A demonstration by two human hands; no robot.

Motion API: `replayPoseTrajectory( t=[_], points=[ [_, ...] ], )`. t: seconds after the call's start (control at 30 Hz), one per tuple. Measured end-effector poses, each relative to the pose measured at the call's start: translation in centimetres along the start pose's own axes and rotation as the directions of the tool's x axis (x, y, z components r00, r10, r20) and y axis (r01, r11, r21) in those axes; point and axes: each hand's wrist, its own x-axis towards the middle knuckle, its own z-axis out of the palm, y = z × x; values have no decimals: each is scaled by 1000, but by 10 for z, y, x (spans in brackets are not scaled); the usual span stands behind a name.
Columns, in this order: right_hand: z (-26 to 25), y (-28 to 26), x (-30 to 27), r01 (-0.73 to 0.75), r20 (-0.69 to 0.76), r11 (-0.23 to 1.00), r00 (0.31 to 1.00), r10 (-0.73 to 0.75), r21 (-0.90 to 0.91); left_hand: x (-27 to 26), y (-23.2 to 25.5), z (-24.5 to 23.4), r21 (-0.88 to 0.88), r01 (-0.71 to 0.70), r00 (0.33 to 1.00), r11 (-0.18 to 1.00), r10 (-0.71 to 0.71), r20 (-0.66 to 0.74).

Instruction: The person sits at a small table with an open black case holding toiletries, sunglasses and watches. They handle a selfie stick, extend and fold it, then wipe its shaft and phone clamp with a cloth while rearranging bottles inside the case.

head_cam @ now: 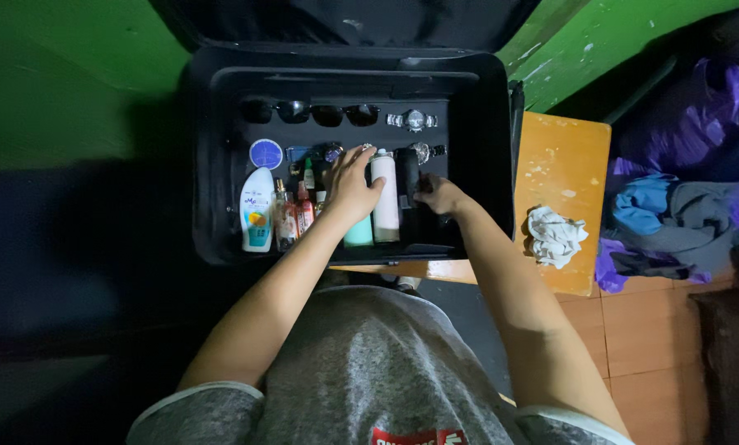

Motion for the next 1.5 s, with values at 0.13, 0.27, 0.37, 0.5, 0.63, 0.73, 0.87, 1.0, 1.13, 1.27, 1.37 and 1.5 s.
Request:
replayPoseTrajectory(
  t=[0.13, 0.27, 0.37, 0.5, 0.63, 0.73, 0.87, 1.0, 1.13, 1.27, 1.37, 1.5],
  points=[
    [1, -2, 7, 49, 66, 950, 997, -30, -308, 6, 12, 2, 33, 59, 998, 998, -60, 33],
    [4, -19, -8, 9, 86, 959, 996, 16, -282, 5, 15, 7, 55, 55, 998, 997, -57, 28],
    [-9, -53, -35, -60, 53, 920, 995, 87, -388, 7, 18, 12, 73, 49, 999, 996, -49, 2],
    [-50, -97, -93, 49, -163, 931, 980, -114, -361, 10, 26, 20, 72, 7, 998, 997, -3, -61],
    [-88, -106, -161, 311, -492, 927, 786, -374, -208, 13, 47, 33, 60, -41, 994, 997, 47, -99],
    [-108, -90, -188, 422, -693, 898, 684, -227, 122, 14, 71, 50, 62, -67, 992, 996, 73, -101],
    [-131, -34, -177, 284, -786, 936, 619, -13, 207, 14, 103, 74, 50, -98, 989, 994, 103, -109],
    [-130, 45, -126, 138, -750, 981, 662, 9, 134, 15, 130, 96, 70, -112, 976, 991, 123, -182],
    [-107, 105, -73, 83, -697, 996, 714, -67, -11, 19, 152, 113, 106, -87, 965, 991, 110, -237],
    [-80, 134, -50, 9, -601, 998, 798, -49, -70, 15, 163, 123, 119, -39, 974, 992, 65, -215],
    [-74, 142, -39, 20, -601, 996, 796, -71, -91, 17, 168, 122, 120, -30, 968, 992, 59, -245],
    [-75, 152, -33, 241, -688, 960, 721, -79, 142, 14, 169, 123, 133, -12, 961, 991, 49, -273]
  ],
)
